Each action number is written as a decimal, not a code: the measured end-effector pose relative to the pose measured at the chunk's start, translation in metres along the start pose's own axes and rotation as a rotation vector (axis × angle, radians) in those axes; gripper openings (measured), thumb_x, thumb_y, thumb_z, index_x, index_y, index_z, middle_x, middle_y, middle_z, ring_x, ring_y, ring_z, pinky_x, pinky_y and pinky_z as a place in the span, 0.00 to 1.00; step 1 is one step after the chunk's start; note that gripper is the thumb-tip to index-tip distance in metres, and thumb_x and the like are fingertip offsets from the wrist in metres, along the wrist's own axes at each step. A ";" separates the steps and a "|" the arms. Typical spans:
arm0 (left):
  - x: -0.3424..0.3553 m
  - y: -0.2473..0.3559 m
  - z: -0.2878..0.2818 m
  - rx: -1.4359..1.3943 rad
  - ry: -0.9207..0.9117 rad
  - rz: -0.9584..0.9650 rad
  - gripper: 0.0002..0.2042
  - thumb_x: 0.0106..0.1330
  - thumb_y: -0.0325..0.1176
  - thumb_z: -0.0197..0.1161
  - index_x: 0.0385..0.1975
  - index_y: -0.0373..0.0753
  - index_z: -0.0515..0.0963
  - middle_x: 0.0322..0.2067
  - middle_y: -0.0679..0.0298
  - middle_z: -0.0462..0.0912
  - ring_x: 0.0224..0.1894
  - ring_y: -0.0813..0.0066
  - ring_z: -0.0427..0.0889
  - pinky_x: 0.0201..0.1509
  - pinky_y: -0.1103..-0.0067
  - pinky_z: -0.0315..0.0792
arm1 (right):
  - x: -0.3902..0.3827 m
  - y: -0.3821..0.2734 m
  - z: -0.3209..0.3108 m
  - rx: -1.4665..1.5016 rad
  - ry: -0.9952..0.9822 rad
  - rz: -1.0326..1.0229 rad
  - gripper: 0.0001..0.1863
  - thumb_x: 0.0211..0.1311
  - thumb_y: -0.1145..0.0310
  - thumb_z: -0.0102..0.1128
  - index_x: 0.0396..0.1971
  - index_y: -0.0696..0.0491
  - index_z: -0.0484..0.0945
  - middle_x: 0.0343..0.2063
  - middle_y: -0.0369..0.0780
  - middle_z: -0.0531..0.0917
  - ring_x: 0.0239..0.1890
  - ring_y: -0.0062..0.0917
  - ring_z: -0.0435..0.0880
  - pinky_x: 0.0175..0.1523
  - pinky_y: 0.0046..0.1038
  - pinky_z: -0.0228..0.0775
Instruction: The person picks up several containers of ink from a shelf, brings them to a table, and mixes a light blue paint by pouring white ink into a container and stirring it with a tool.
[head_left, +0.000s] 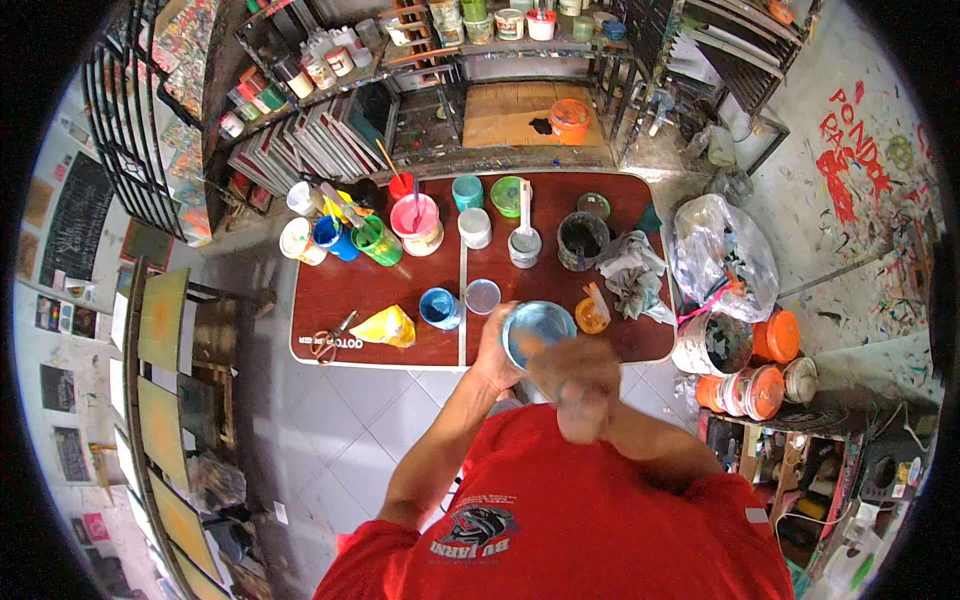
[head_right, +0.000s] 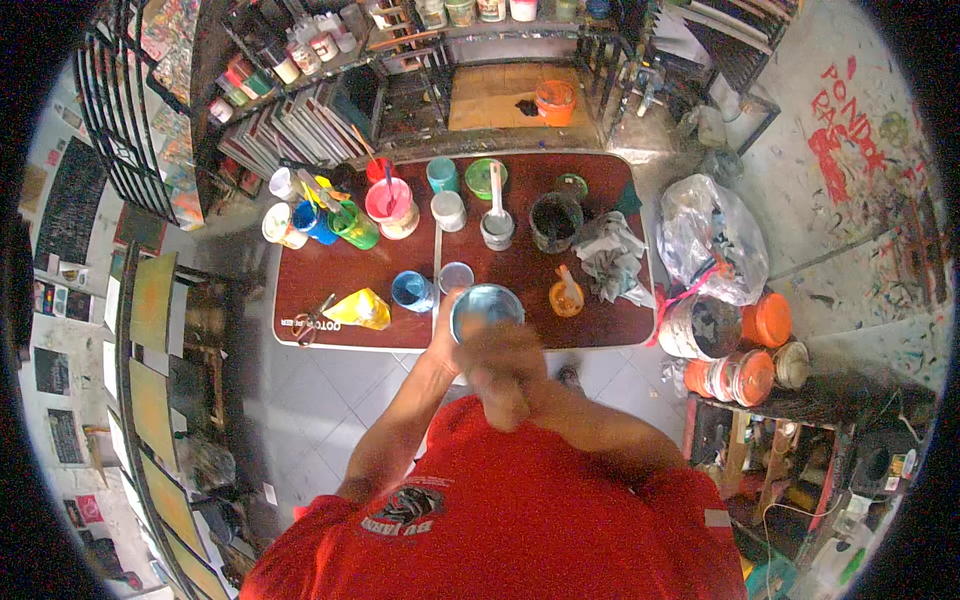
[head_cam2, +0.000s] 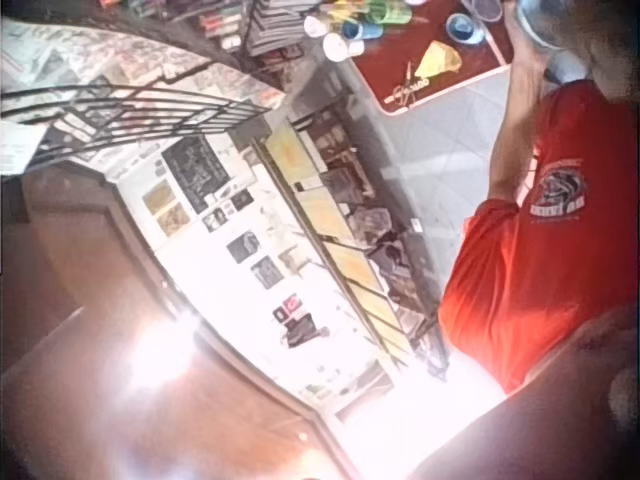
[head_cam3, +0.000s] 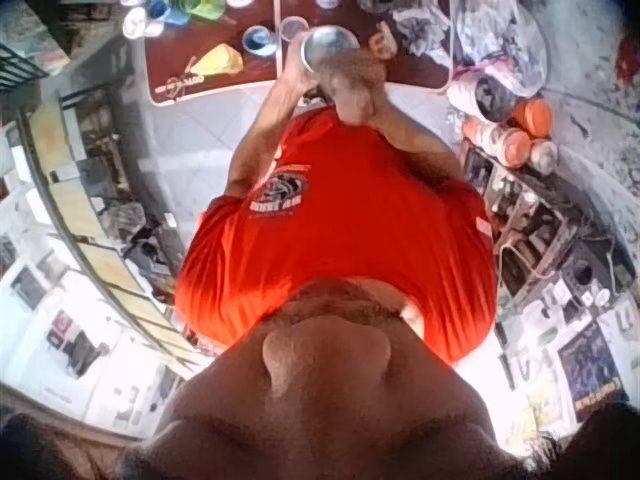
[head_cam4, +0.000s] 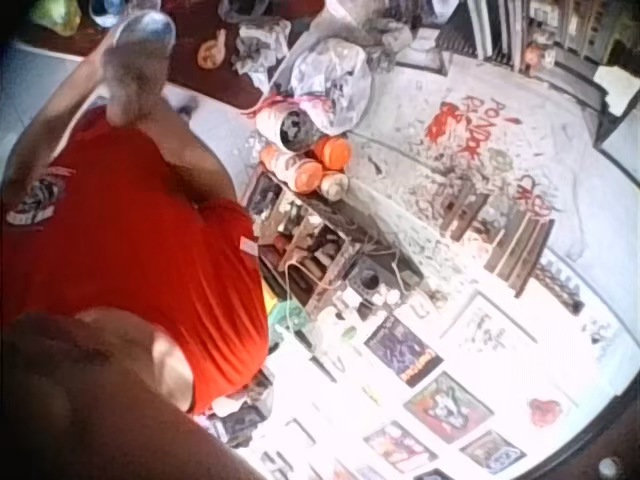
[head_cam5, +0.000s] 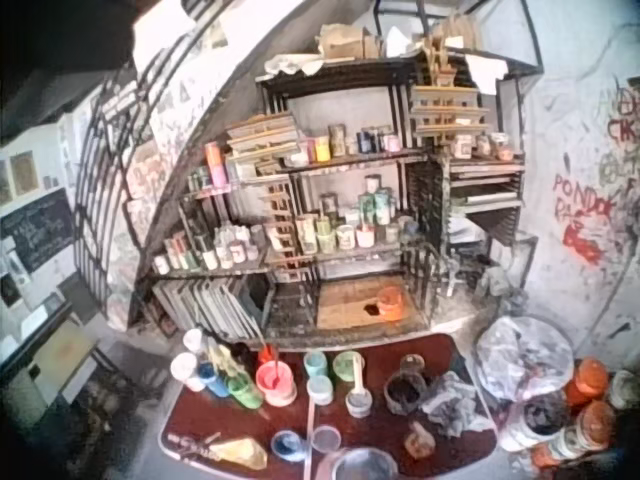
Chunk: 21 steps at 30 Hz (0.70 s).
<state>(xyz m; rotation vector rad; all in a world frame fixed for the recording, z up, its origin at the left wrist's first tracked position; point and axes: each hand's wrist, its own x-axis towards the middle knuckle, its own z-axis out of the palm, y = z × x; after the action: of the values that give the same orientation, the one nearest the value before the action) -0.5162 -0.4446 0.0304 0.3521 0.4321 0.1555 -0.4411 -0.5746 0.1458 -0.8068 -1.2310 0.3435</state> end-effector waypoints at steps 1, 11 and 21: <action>-0.004 0.004 0.003 -0.007 0.004 0.032 0.25 0.65 0.54 0.46 0.44 0.38 0.79 0.41 0.57 0.84 0.45 0.62 0.83 0.54 0.65 0.75 | -0.004 -0.012 -0.002 0.244 -0.124 0.177 0.27 0.68 0.57 0.44 0.09 0.54 0.65 0.09 0.38 0.68 0.11 0.29 0.67 0.18 0.30 0.60; -0.008 -0.008 0.001 -0.026 0.012 0.128 0.25 0.66 0.51 0.45 0.46 0.36 0.78 0.44 0.54 0.83 0.47 0.60 0.82 0.55 0.64 0.75 | -0.014 -0.008 -0.034 -0.333 -0.005 0.079 0.19 0.59 0.55 0.57 0.18 0.54 0.71 0.18 0.38 0.73 0.19 0.27 0.70 0.27 0.31 0.62; 0.001 -0.043 -0.013 -0.318 -0.210 -0.094 0.25 0.64 0.51 0.51 0.48 0.35 0.76 0.42 0.53 0.83 0.45 0.56 0.83 0.54 0.63 0.75 | -0.130 0.074 -0.053 -0.675 -0.366 0.410 0.14 0.55 0.57 0.64 0.26 0.53 0.76 0.25 0.40 0.80 0.29 0.29 0.78 0.30 0.35 0.68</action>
<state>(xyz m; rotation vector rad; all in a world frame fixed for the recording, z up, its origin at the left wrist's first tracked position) -0.5177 -0.4809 0.0034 0.0339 0.2108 0.0918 -0.4209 -0.6261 -0.0029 -1.6444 -1.5457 0.4231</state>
